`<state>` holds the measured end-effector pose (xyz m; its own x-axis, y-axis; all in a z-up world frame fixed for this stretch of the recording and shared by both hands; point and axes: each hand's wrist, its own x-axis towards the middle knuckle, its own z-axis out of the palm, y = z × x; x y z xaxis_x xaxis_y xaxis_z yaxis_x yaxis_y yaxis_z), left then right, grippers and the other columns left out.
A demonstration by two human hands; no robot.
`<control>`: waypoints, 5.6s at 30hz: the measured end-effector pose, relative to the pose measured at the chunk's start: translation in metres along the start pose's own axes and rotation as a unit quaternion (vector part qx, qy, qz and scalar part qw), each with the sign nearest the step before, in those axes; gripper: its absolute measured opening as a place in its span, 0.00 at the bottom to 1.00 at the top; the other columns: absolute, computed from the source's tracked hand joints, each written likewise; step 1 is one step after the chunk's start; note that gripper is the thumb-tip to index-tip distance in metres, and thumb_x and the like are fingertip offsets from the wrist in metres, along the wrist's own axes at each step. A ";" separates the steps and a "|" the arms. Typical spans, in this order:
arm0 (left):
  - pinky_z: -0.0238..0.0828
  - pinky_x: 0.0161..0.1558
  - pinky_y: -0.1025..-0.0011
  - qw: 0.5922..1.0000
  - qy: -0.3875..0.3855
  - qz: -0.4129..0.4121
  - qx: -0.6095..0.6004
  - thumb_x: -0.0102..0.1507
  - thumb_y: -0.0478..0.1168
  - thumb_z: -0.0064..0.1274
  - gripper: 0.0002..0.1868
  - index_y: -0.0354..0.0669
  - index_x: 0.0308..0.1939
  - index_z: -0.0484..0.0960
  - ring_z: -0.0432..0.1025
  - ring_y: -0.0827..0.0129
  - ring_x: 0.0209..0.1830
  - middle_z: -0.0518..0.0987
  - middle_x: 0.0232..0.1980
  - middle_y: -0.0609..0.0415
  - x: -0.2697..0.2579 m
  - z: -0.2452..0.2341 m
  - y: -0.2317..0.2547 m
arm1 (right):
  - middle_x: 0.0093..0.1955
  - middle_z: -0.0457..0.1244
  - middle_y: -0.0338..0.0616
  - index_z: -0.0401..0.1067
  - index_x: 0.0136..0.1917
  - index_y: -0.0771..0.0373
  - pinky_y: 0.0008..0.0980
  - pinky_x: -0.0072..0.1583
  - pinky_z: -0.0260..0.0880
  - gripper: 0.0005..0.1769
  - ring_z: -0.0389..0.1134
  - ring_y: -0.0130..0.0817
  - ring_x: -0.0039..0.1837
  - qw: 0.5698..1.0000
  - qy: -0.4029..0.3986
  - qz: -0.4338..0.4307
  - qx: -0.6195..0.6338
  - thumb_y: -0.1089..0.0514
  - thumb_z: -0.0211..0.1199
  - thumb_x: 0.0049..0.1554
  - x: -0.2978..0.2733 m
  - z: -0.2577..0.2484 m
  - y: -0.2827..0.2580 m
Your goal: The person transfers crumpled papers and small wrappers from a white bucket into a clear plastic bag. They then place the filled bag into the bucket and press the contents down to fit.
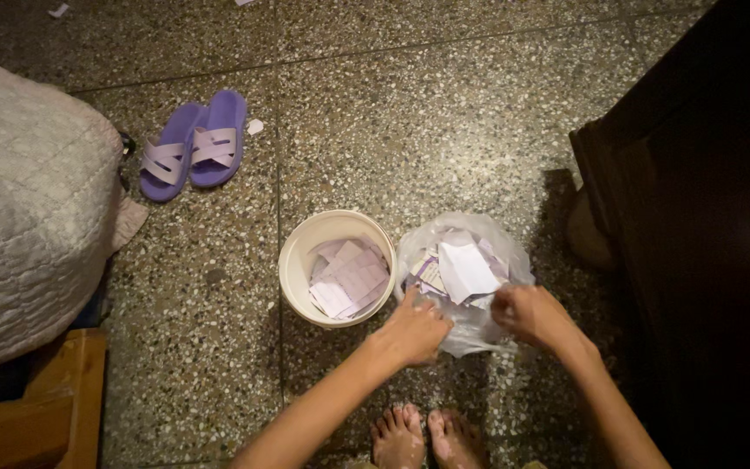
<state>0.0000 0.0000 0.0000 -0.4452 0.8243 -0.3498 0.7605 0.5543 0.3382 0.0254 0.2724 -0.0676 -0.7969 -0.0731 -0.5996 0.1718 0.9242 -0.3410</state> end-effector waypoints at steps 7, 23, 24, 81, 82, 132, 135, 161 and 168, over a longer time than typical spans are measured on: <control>0.77 0.43 0.61 0.903 0.384 -0.097 -0.163 0.59 0.32 0.47 0.13 0.45 0.38 0.88 0.81 0.57 0.39 0.85 0.41 0.49 -0.011 -0.039 -0.043 | 0.81 0.46 0.49 0.57 0.77 0.47 0.55 0.72 0.59 0.47 0.52 0.59 0.77 0.975 0.155 -0.128 -0.098 0.47 0.71 0.48 -0.004 -0.003 -0.090; 0.56 0.73 0.53 0.893 -0.038 -0.427 -0.139 0.56 0.55 0.66 0.55 0.31 0.76 0.53 0.53 0.44 0.79 0.61 0.76 0.36 -0.020 0.063 -0.188 | 0.84 0.40 0.40 0.62 0.74 0.38 0.63 0.75 0.48 0.32 0.42 0.54 0.82 0.975 0.103 -0.125 -0.153 0.57 0.56 0.57 0.033 0.049 -0.065; 0.54 0.74 0.52 0.886 -0.073 -0.431 -0.153 0.56 0.55 0.65 0.54 0.33 0.76 0.55 0.53 0.45 0.80 0.63 0.77 0.39 -0.015 0.069 -0.192 | 0.84 0.40 0.39 0.62 0.74 0.38 0.63 0.75 0.46 0.32 0.42 0.53 0.82 0.975 0.102 -0.129 -0.151 0.56 0.57 0.57 0.034 0.046 -0.063; 0.75 0.52 0.53 0.909 0.221 -0.346 -0.071 0.61 0.44 0.56 0.21 0.40 0.55 0.81 0.77 0.49 0.53 0.83 0.53 0.41 -0.021 0.026 -0.177 | 0.81 0.48 0.47 0.62 0.74 0.43 0.60 0.74 0.49 0.35 0.47 0.55 0.80 0.968 0.158 -0.153 -0.122 0.51 0.63 0.54 0.021 0.039 -0.088; 0.74 0.54 0.53 0.916 0.191 -0.353 -0.029 0.60 0.45 0.57 0.25 0.37 0.58 0.79 0.77 0.49 0.57 0.82 0.56 0.40 -0.020 0.029 -0.179 | 0.81 0.47 0.46 0.62 0.74 0.43 0.60 0.75 0.48 0.35 0.46 0.55 0.81 0.969 0.155 -0.153 -0.120 0.51 0.63 0.54 0.022 0.042 -0.085; 0.76 0.41 0.54 0.889 0.134 -0.293 -0.326 0.65 0.46 0.46 0.19 0.56 0.59 0.81 0.80 0.52 0.38 0.86 0.44 0.54 -0.027 -0.062 -0.109 | 0.80 0.55 0.46 0.62 0.76 0.54 0.47 0.78 0.54 0.38 0.50 0.52 0.83 0.919 0.304 -0.217 -0.124 0.61 0.60 0.52 0.012 0.005 -0.069; 0.75 0.48 0.54 0.894 0.252 -0.288 -0.234 0.65 0.45 0.50 0.18 0.50 0.57 0.83 0.78 0.50 0.47 0.85 0.49 0.49 -0.024 -0.027 -0.154 | 0.84 0.42 0.53 0.49 0.81 0.55 0.57 0.75 0.41 0.45 0.40 0.59 0.82 0.964 0.121 -0.162 -0.173 0.37 0.59 0.58 0.022 0.024 -0.070; 0.77 0.47 0.52 0.951 0.135 -0.278 -0.004 0.57 0.32 0.51 0.09 0.44 0.35 0.87 0.79 0.45 0.45 0.84 0.42 0.39 -0.025 0.040 -0.181 | 0.84 0.39 0.50 0.46 0.80 0.51 0.54 0.76 0.44 0.46 0.40 0.54 0.82 0.974 0.095 -0.123 -0.167 0.36 0.60 0.56 0.016 0.034 -0.072; 0.76 0.40 0.54 0.927 0.232 -0.290 0.059 0.60 0.34 0.49 0.10 0.44 0.30 0.87 0.80 0.49 0.41 0.83 0.39 0.39 -0.059 -0.038 -0.120 | 0.77 0.53 0.52 0.65 0.71 0.55 0.53 0.74 0.50 0.37 0.50 0.57 0.78 0.955 0.212 -0.181 -0.099 0.36 0.63 0.55 0.013 0.017 -0.072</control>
<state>-0.0828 -0.1106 0.0138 -0.9298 0.3676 -0.0209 0.3637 0.9258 0.1027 0.0127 0.1985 -0.0629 -0.9537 -0.2810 -0.1069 -0.2383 0.9232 -0.3015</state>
